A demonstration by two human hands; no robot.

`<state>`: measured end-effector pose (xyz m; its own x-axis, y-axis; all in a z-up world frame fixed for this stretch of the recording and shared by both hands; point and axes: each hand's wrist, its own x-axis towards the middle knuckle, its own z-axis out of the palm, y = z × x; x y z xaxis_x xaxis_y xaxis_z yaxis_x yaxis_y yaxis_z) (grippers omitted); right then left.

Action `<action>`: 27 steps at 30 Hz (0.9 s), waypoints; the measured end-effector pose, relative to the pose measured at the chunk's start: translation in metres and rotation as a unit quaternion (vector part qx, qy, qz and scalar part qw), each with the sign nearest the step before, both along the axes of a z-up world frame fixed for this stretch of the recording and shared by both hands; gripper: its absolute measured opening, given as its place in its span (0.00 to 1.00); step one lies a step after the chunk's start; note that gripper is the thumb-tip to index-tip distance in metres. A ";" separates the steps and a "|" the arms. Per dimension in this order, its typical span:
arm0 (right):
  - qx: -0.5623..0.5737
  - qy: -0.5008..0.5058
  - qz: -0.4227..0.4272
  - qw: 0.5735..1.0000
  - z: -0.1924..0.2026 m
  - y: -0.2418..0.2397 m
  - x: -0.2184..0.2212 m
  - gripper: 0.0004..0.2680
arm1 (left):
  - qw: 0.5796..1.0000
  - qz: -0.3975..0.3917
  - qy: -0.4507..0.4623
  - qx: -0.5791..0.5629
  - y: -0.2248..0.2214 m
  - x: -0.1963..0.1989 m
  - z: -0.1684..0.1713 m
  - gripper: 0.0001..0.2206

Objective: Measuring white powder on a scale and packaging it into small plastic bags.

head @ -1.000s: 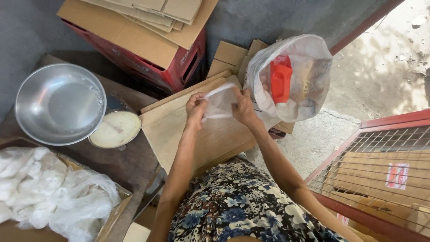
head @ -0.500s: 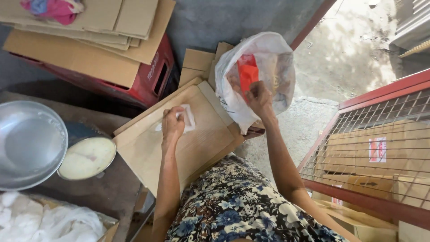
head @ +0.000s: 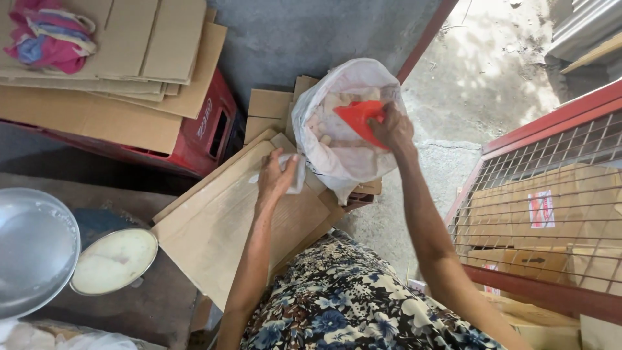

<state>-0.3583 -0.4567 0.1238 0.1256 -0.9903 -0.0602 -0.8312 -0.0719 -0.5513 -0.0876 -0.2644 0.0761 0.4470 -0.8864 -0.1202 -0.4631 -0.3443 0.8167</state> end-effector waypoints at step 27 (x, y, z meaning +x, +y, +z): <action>-0.073 0.006 0.095 0.993 -0.099 -0.023 0.047 0.13 | 0.990 0.048 -0.078 -0.105 -0.076 -0.050 -0.018 0.20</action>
